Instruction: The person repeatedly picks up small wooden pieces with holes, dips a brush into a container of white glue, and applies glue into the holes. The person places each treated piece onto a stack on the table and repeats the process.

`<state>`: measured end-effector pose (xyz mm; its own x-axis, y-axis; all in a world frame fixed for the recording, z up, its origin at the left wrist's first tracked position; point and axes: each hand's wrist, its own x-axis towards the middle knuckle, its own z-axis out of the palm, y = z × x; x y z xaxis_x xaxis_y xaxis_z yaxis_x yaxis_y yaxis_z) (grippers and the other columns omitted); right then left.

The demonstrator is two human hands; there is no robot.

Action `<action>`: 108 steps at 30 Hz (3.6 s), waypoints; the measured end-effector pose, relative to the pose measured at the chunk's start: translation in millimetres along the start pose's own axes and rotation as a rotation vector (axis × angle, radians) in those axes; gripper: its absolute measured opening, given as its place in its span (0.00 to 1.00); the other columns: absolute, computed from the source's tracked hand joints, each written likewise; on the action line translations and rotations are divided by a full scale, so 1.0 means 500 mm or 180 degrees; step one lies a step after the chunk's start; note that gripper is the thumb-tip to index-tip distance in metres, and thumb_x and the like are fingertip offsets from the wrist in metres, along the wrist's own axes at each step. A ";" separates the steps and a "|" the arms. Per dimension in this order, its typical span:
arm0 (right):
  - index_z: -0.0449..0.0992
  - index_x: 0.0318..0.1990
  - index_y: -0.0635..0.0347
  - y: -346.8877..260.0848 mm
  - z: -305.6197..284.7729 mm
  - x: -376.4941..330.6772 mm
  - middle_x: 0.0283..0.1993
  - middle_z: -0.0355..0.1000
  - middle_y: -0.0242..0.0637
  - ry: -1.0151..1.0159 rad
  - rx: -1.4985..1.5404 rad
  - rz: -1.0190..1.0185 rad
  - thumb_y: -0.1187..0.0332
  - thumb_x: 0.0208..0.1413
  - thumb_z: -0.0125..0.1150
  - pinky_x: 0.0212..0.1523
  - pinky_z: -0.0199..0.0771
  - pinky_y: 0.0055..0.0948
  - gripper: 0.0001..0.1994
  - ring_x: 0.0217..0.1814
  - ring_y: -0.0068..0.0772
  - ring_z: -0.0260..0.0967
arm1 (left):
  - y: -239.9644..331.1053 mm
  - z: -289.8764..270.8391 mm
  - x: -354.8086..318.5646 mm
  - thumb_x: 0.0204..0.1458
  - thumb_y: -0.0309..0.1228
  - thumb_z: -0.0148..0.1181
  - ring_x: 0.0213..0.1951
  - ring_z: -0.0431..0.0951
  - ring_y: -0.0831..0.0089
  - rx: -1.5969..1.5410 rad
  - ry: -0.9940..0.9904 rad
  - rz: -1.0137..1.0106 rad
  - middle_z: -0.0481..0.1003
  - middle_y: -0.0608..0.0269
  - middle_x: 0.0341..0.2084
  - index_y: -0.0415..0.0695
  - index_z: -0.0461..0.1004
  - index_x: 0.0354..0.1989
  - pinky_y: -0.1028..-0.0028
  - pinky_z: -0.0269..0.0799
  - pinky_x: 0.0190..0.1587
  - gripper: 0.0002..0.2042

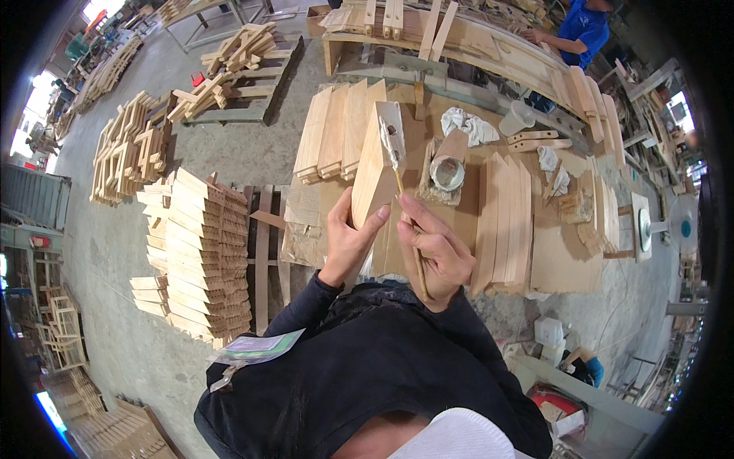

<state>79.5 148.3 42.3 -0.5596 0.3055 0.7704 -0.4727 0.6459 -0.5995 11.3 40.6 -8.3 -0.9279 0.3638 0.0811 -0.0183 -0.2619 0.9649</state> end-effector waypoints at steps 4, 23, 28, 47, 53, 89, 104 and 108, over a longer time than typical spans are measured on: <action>0.72 0.25 0.66 -0.002 -0.027 -0.012 0.41 0.75 0.51 -0.0099 0.0264 0.0465 0.81 0.45 0.65 0.39 0.78 0.26 0.06 0.41 0.35 0.76 | -0.010 -0.015 0.002 0.48 0.37 0.65 0.37 0.71 0.80 0.0117 -0.0081 -0.0060 0.73 0.64 0.35 0.35 0.69 0.46 0.80 0.67 0.39 0.22; 0.64 0.33 0.58 0.089 -0.081 0.079 0.42 0.74 0.51 0.0131 0.2237 0.1959 0.74 0.55 0.58 0.32 0.77 0.23 0.07 0.41 0.37 0.76 | -0.017 -0.030 -0.006 0.44 0.52 0.62 0.29 0.65 0.84 -0.0106 -0.0572 -0.0318 0.67 0.72 0.27 0.38 0.71 0.41 0.82 0.59 0.31 0.27; 0.64 0.31 0.57 0.086 -0.093 0.061 0.41 0.75 0.50 0.0001 0.2197 0.1900 0.74 0.55 0.58 0.31 0.76 0.23 0.07 0.39 0.36 0.76 | -0.019 -0.024 -0.004 0.45 0.51 0.61 0.29 0.65 0.84 -0.0068 -0.0531 -0.0262 0.67 0.72 0.27 0.38 0.71 0.41 0.82 0.59 0.31 0.26; 0.60 0.26 0.55 0.088 -0.093 0.066 0.26 0.75 0.45 0.0333 0.2136 0.1884 0.71 0.57 0.57 0.20 0.72 0.23 0.12 0.20 0.27 0.72 | -0.016 -0.014 -0.008 0.45 0.50 0.61 0.30 0.65 0.83 -0.0033 -0.0580 -0.0327 0.68 0.71 0.28 0.39 0.70 0.41 0.81 0.60 0.32 0.26; 0.57 0.24 0.54 0.082 -0.093 0.080 0.23 0.74 0.46 0.0362 0.2052 0.2079 0.71 0.58 0.55 0.19 0.71 0.22 0.14 0.18 0.26 0.70 | -0.015 -0.008 -0.006 0.45 0.49 0.61 0.31 0.66 0.83 -0.0026 -0.0583 -0.0350 0.68 0.71 0.28 0.39 0.70 0.42 0.81 0.60 0.33 0.25; 0.75 0.38 0.68 0.170 -0.091 0.135 0.36 0.75 0.40 0.1201 0.0828 0.1436 0.71 0.58 0.55 0.37 0.77 0.20 0.08 0.37 0.28 0.74 | -0.044 -0.018 0.048 0.48 0.51 0.57 0.24 0.64 0.83 -0.0164 -0.0717 -0.0601 0.65 0.72 0.24 0.40 0.69 0.43 0.82 0.59 0.26 0.25; 0.58 0.30 0.60 0.217 -0.092 -0.021 0.49 0.71 0.52 -0.0823 -0.0427 0.1112 0.69 0.50 0.63 0.40 0.70 0.26 0.15 0.47 0.35 0.71 | 0.001 0.128 0.381 0.51 0.59 0.49 0.30 0.70 0.71 -0.2328 -0.0076 -0.1005 0.68 0.65 0.27 0.44 0.66 0.43 0.71 0.68 0.36 0.28; 0.60 0.29 0.61 0.310 -0.104 0.047 0.35 0.72 0.46 -0.0496 -0.0941 0.1437 0.70 0.48 0.64 0.30 0.67 0.27 0.14 0.33 0.33 0.71 | -0.005 0.159 0.390 0.54 0.57 0.45 0.37 0.69 0.72 -0.1908 -0.0313 -0.0903 0.70 0.65 0.34 0.43 0.65 0.52 0.69 0.65 0.44 0.29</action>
<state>28.4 291.9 -20.9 -0.7668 0.5046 0.3968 0.0355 0.6505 -0.7586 -140.1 183.2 24.8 -0.8189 0.5641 -0.1056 -0.4866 -0.5850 0.6488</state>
